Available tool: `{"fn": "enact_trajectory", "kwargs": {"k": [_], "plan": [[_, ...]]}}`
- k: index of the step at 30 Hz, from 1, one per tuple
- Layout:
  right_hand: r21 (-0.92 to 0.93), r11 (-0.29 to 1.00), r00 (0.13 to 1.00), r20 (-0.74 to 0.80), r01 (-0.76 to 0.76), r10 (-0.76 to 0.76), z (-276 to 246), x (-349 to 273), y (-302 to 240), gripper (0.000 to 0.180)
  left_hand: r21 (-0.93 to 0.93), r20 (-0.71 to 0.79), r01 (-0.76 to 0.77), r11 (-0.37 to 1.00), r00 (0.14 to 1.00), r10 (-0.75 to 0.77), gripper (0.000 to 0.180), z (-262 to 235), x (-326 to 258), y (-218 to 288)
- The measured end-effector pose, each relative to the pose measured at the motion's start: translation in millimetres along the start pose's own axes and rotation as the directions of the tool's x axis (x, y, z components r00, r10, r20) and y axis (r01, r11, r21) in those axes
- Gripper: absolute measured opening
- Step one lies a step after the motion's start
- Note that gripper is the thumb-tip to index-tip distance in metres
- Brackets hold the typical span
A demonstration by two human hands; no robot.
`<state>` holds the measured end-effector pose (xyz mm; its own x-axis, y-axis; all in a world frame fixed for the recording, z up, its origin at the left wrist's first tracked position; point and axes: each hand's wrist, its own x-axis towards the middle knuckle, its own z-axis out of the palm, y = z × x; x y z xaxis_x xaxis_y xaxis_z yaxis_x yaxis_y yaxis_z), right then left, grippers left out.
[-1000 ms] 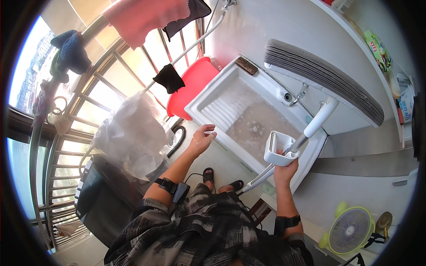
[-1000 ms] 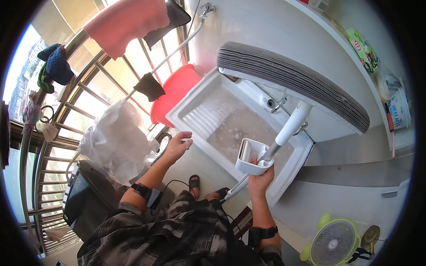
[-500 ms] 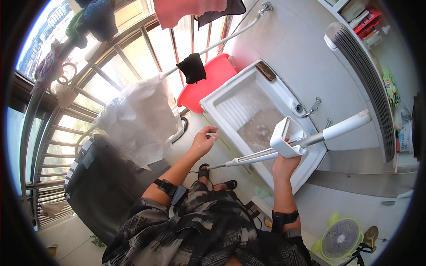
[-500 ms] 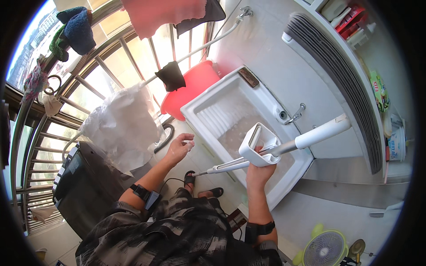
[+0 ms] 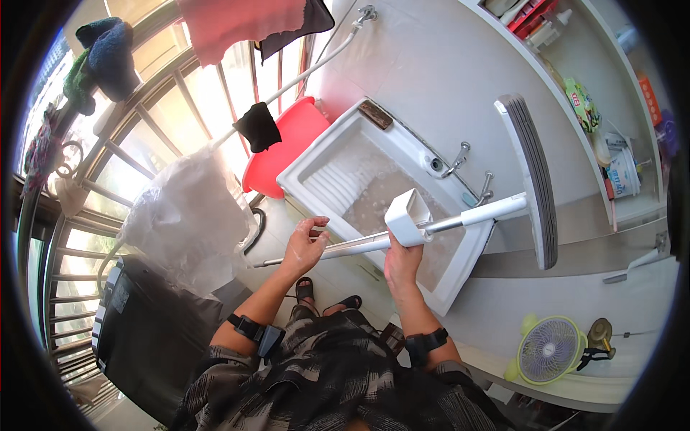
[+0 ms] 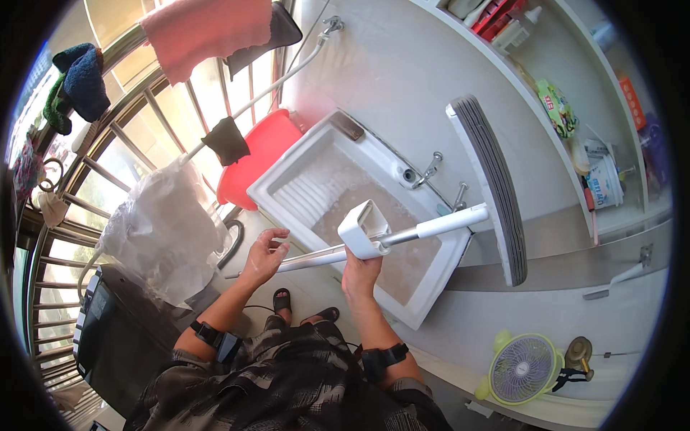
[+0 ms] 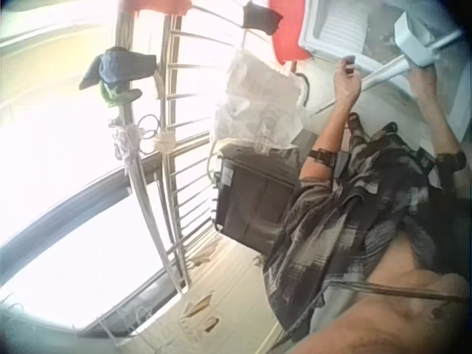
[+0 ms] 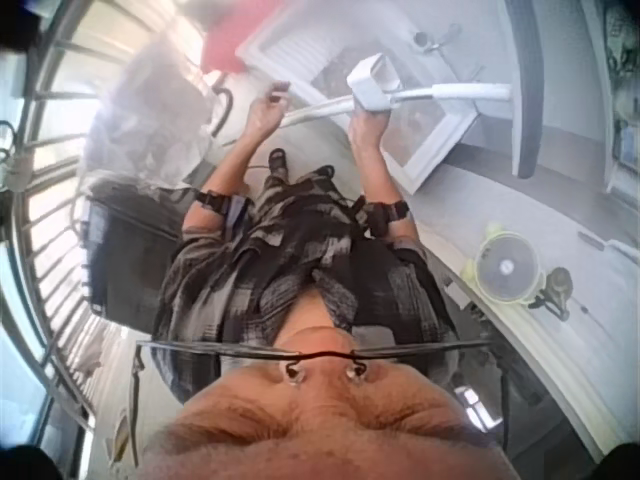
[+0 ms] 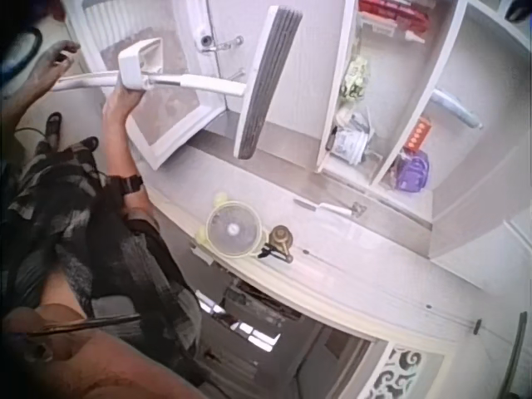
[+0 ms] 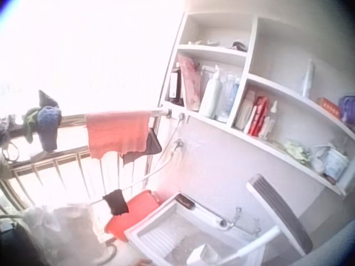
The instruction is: Cleaning a window squeegee and a small brush in a laundry sink on a balcony.
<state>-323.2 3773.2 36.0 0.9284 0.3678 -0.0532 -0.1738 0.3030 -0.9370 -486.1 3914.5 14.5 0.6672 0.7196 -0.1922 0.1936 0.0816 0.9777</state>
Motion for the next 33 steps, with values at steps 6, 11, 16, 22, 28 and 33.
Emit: {"fn": "enact_trajectory", "kwargs": {"k": [6,11,16,22,28,33], "plan": [[0.004,0.999,0.998,-0.019,-0.053,0.053,-9,-3,7,0.052,0.247,0.090,-0.401,0.882,0.916,0.391,0.035,44,12,82],[-0.200,0.951,0.963,0.082,-0.236,0.256,6,-15,-7,0.051,0.409,0.240,-0.678,0.611,0.726,0.645,0.040,103,18,146],[0.203,0.932,0.954,0.067,-0.300,0.292,-48,-13,76,0.044,0.557,0.523,-0.612,0.561,0.784,0.336,0.053,210,30,159],[-0.513,0.852,0.951,0.301,0.101,0.069,-61,0,71,0.041,0.629,0.670,-0.528,0.571,0.741,-0.052,0.044,250,57,131],[-0.738,0.671,0.814,0.430,0.067,0.391,-142,26,12,0.046,0.687,0.669,-0.586,0.429,0.741,-0.059,0.041,274,80,114],[-0.859,0.496,0.613,0.462,0.129,0.641,-189,38,-113,0.026,0.655,0.665,-0.580,0.485,0.747,-0.004,0.037,285,93,89]]}}
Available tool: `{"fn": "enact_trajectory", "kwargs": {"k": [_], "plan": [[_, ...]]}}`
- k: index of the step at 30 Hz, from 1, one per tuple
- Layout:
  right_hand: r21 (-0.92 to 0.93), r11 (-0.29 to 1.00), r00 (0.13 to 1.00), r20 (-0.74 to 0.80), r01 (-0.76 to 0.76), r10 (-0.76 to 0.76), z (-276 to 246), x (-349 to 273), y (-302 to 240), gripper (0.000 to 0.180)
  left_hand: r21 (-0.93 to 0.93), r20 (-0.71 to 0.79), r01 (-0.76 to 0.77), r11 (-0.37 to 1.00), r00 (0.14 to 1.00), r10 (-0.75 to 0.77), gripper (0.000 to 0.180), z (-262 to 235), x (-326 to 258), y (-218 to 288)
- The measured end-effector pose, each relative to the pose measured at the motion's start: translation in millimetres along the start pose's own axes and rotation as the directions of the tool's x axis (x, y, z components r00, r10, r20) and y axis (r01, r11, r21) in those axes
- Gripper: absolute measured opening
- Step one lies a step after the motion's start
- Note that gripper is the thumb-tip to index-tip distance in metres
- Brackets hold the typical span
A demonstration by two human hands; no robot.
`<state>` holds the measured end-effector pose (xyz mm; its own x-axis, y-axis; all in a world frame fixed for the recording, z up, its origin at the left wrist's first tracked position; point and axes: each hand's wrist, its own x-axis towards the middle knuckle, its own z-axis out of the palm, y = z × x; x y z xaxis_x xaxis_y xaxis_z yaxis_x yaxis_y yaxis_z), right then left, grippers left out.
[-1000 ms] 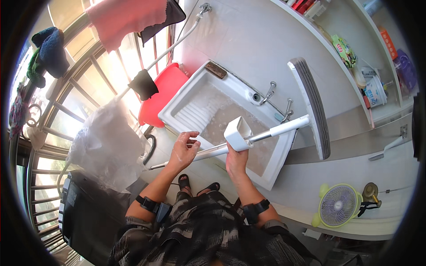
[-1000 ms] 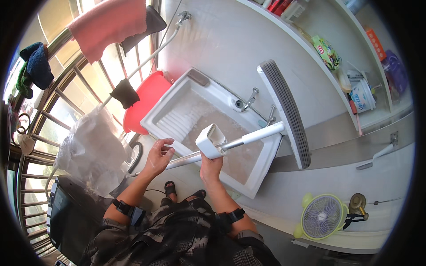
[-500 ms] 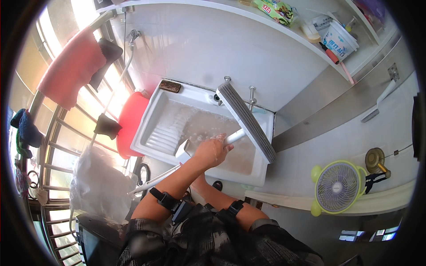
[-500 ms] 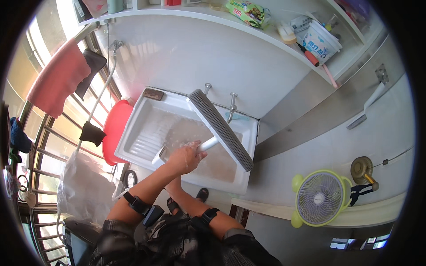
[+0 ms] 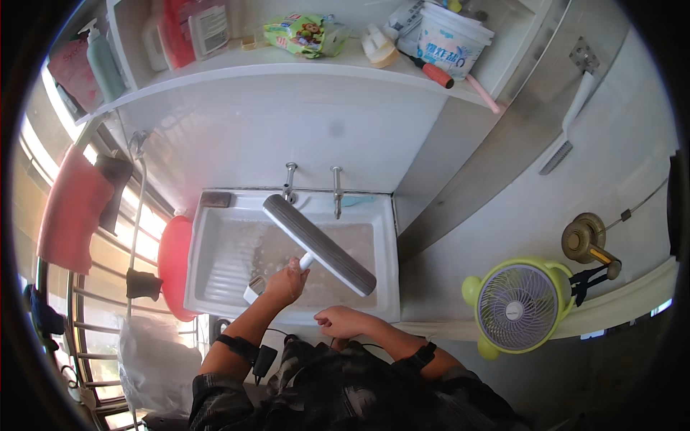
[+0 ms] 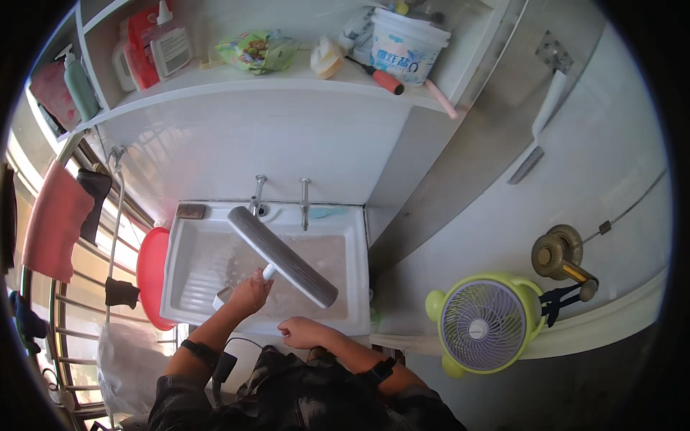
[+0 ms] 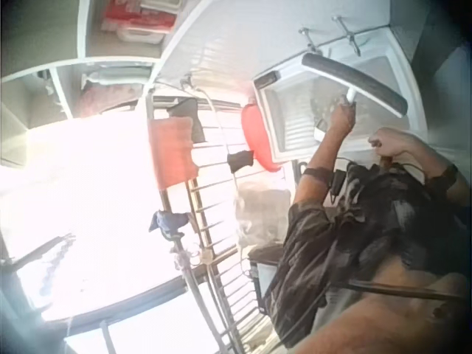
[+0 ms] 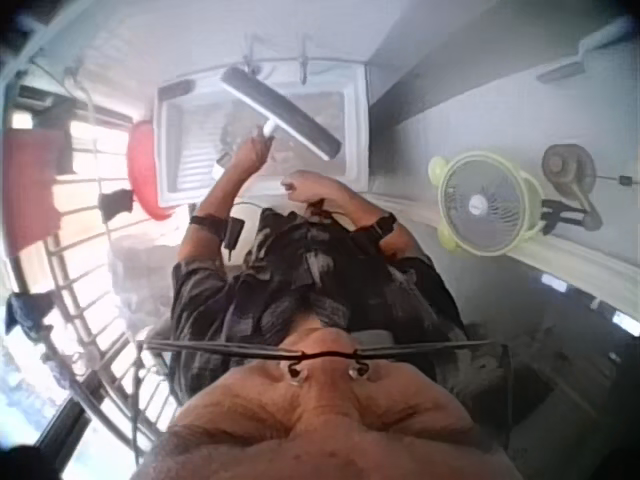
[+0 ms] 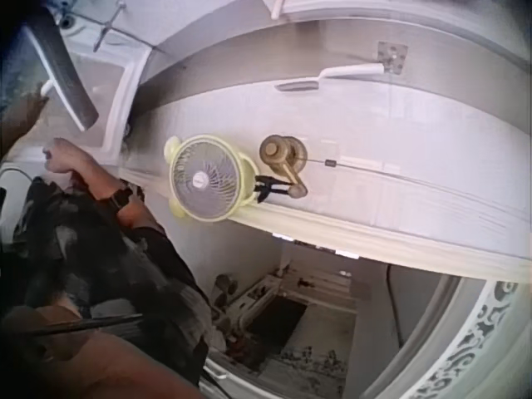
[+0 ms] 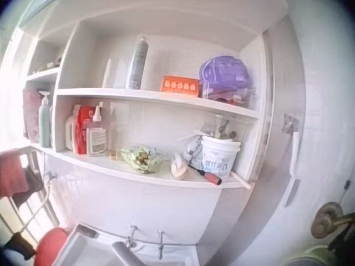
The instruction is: Cleaning a window squeegee and a small brush in a laundry sink on a balcony.
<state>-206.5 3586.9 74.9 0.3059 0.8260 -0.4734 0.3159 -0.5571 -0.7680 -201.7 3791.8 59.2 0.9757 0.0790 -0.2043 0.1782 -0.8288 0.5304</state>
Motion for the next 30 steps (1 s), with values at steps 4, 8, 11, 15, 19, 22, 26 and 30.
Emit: {"fn": "enact_trajectory", "kwargs": {"k": [4,8,11,15,19,22,26,30], "plan": [[-0.051,0.998,0.983,-0.178,0.043,-0.052,-58,-61,-66,0.018,0.044,0.029,0.117,0.992,0.993,-0.118,0.044,4,-3,-28],[-0.042,0.999,0.541,-0.839,0.026,-0.049,-104,-146,-164,0.025,0.088,0.072,0.052,0.995,0.996,-0.058,0.043,6,1,-34],[-0.107,0.994,0.031,-0.994,-0.023,-0.106,-153,-183,-199,0.026,0.079,0.117,0.040,0.996,0.992,-0.049,0.046,-1,10,-44],[-0.013,1.000,-0.336,-0.942,0.013,-0.008,-250,-231,-218,0.028,0.072,0.148,0.035,0.997,0.988,-0.045,0.048,-4,22,-61],[0.040,0.911,-0.520,-0.831,-0.411,-0.199,-349,-300,-151,0.035,0.113,0.167,-0.031,0.993,0.986,0.011,0.049,-5,34,-59],[0.225,0.836,-0.587,-0.798,-0.500,-0.137,-393,-310,-122,0.042,0.121,0.165,-0.011,0.993,0.986,-0.009,0.050,0,35,-68],[0.246,0.771,-0.429,-0.903,-0.588,-0.039,-414,-302,-135,0.041,0.097,0.182,0.004,0.995,0.983,-0.022,0.055,19,36,-90],[0.271,0.744,-0.538,-0.832,-0.610,-0.138,-412,-312,-137,0.038,0.139,0.040,-0.294,0.946,0.956,0.292,0.043,35,42,-104]]}}
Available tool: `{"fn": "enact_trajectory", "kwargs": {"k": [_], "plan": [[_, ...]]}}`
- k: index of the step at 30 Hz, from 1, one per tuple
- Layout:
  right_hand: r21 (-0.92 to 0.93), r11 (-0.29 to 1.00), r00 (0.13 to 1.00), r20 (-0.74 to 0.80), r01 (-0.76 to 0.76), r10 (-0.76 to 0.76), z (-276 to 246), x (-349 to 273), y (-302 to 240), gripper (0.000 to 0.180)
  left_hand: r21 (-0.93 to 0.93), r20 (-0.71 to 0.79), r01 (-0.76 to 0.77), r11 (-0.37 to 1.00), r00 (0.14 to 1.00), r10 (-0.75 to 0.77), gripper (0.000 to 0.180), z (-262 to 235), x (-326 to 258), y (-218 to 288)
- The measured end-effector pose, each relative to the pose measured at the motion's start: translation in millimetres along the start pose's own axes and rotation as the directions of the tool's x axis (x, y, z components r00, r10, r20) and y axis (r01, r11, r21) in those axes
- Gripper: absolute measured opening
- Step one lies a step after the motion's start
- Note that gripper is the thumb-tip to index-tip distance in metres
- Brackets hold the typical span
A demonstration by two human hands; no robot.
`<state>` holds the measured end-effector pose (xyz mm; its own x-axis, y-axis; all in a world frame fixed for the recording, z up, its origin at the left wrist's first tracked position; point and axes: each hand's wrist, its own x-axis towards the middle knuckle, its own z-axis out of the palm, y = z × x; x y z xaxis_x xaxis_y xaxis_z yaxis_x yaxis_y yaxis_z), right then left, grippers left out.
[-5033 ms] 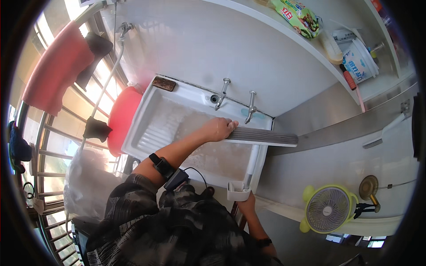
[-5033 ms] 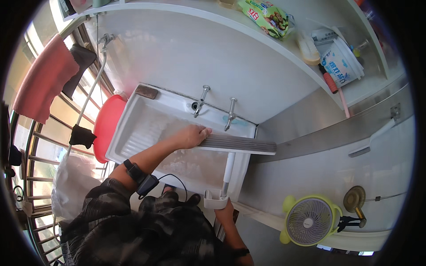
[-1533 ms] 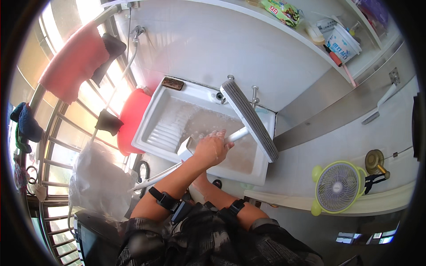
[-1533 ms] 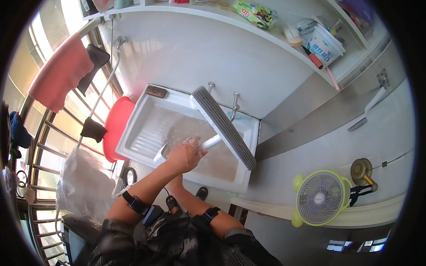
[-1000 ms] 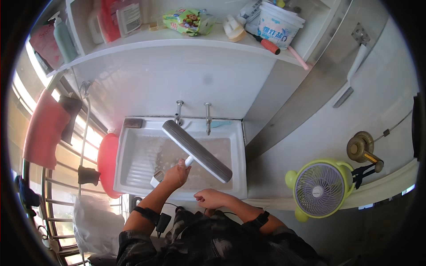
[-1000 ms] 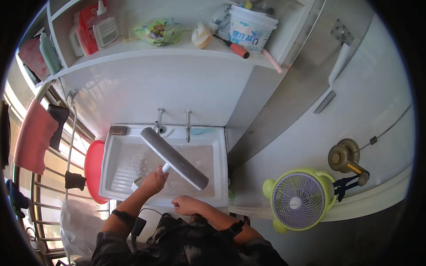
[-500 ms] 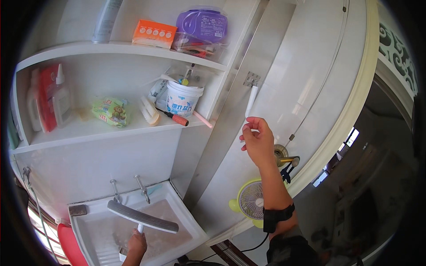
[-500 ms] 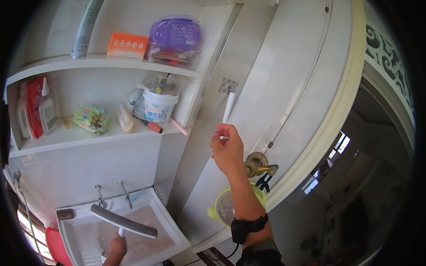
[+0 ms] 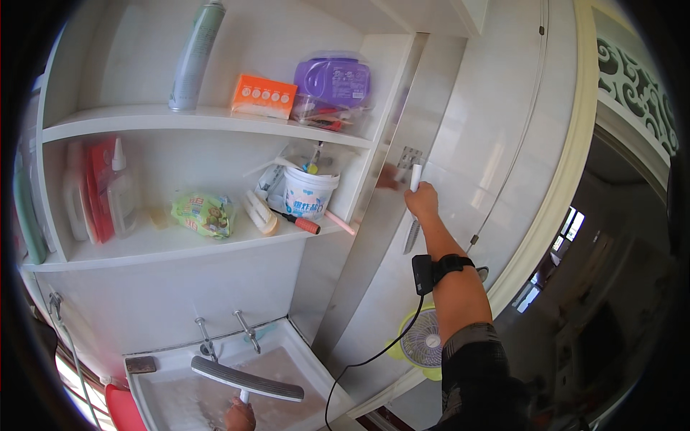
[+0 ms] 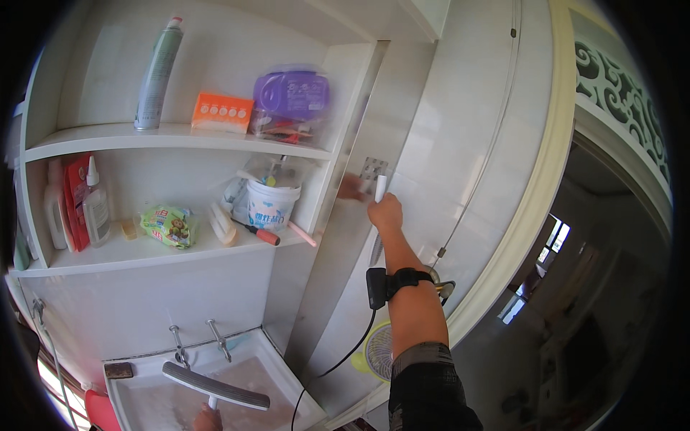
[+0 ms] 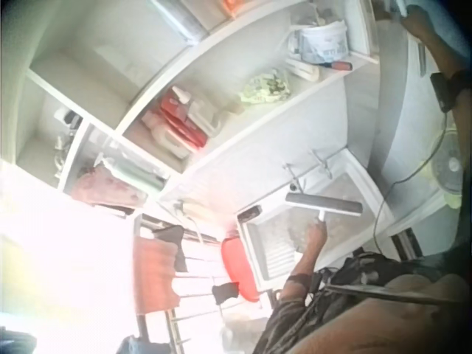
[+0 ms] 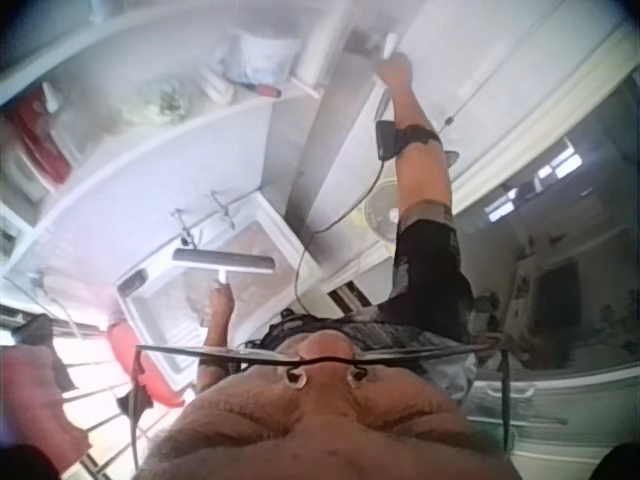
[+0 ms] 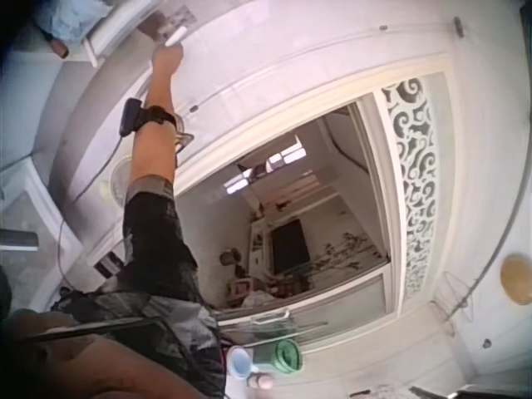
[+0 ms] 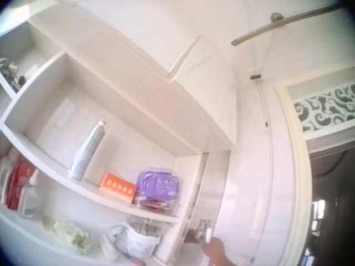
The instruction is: Cleaning a window squeegee and a small brush in a laundry sink on a balcony.
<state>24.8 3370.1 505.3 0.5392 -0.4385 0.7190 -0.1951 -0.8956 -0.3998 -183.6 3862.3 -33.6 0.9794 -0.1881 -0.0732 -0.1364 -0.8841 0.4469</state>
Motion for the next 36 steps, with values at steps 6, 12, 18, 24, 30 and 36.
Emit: {"fn": "enact_trajectory", "kwargs": {"k": [6,12,18,24,30,36], "plan": [[-0.043,0.990,0.987,-0.099,-0.133,0.128,-20,-29,-34,0.034,0.004,0.019,-0.004,1.000,1.000,0.004,0.047,30,-24,-31],[0.562,0.819,0.984,0.177,-0.121,0.024,-67,-100,-61,0.033,-0.049,0.257,0.338,0.940,0.914,-0.316,0.053,-24,-21,12],[0.545,0.763,0.570,0.769,-0.347,-0.289,-62,-304,-69,0.025,-0.031,0.314,0.400,0.916,0.874,-0.370,0.050,9,-20,-8],[0.190,0.486,0.078,0.967,-0.853,-0.241,48,-437,32,0.035,0.006,0.325,0.425,0.905,0.855,-0.404,0.047,-1,-15,9],[-0.219,0.178,-0.273,0.882,-0.959,-0.385,124,-474,83,0.053,0.018,0.284,0.477,0.879,0.840,-0.462,0.046,-5,-29,10],[-0.176,0.750,-0.435,0.886,-0.638,-0.162,197,-550,106,0.035,0.055,0.210,0.519,0.853,0.829,-0.518,0.040,-12,-33,19]]}}
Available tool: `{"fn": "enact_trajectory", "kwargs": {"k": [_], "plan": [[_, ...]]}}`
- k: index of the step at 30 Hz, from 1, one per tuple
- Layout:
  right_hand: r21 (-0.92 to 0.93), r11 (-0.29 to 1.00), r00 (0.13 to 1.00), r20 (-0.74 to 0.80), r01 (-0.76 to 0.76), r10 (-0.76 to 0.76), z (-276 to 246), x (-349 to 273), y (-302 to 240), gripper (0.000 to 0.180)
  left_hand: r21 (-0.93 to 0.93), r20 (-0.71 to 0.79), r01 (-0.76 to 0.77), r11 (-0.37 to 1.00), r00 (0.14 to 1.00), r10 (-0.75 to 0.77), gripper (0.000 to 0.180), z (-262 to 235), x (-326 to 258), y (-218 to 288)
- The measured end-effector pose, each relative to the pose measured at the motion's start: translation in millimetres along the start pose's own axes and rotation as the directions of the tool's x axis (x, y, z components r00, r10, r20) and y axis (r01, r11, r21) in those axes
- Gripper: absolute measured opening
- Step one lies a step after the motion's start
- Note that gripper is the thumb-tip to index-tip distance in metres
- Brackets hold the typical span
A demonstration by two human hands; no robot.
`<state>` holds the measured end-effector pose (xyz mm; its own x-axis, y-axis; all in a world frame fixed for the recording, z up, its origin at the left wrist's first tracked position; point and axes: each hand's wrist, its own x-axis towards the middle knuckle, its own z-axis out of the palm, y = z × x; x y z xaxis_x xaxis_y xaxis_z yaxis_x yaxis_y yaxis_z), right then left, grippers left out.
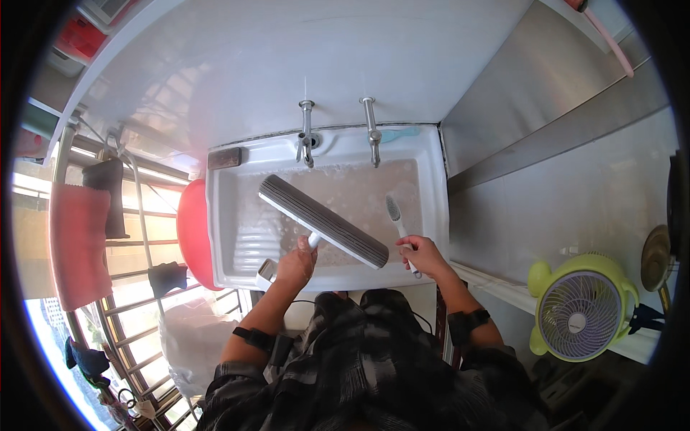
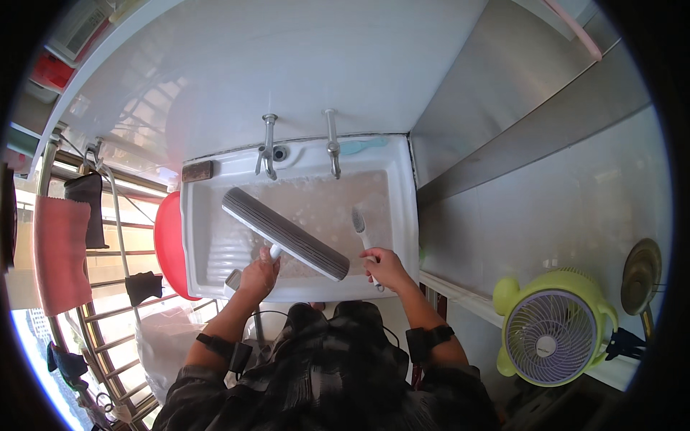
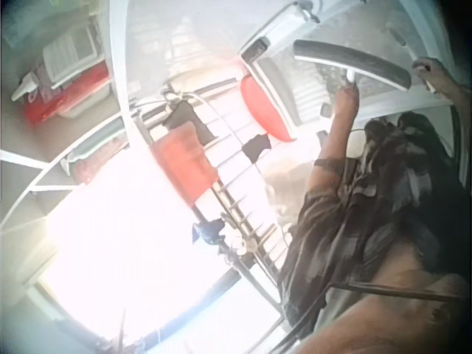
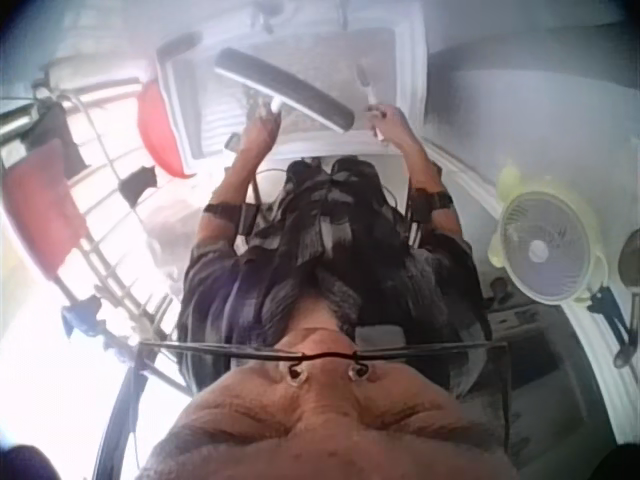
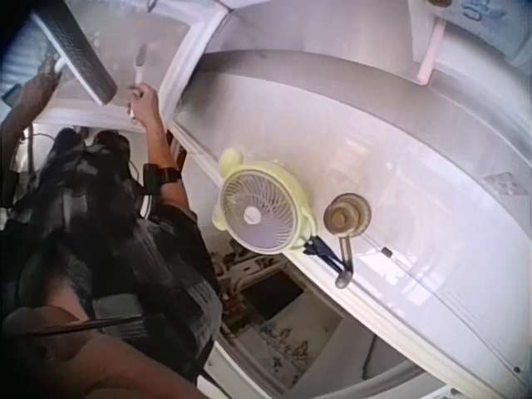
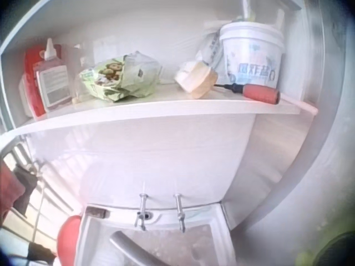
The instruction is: Cleaning a window squeegee and a small brush in a laundry sink on a balcony.
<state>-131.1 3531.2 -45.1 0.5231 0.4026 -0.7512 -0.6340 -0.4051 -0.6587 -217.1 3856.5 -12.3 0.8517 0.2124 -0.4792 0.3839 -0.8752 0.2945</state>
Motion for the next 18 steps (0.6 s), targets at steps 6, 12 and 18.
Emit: {"fn": "enact_trajectory", "kwargs": {"k": [6,12,18], "plan": [[-0.795,0.607,0.831,-0.340,-0.002,-0.441,17,77,62,0.053,0.049,-0.052,0.053,0.997,0.997,-0.050,0.037,17,12,4],[-0.844,0.535,0.834,-0.328,-0.048,-0.443,12,107,62,0.054,0.067,-0.033,0.048,0.997,0.998,-0.046,0.038,23,15,5],[-0.747,0.658,0.909,-0.336,-0.099,-0.245,-10,62,18,0.045,0.059,0.039,0.022,0.998,0.999,-0.024,0.037,17,21,1]]}}
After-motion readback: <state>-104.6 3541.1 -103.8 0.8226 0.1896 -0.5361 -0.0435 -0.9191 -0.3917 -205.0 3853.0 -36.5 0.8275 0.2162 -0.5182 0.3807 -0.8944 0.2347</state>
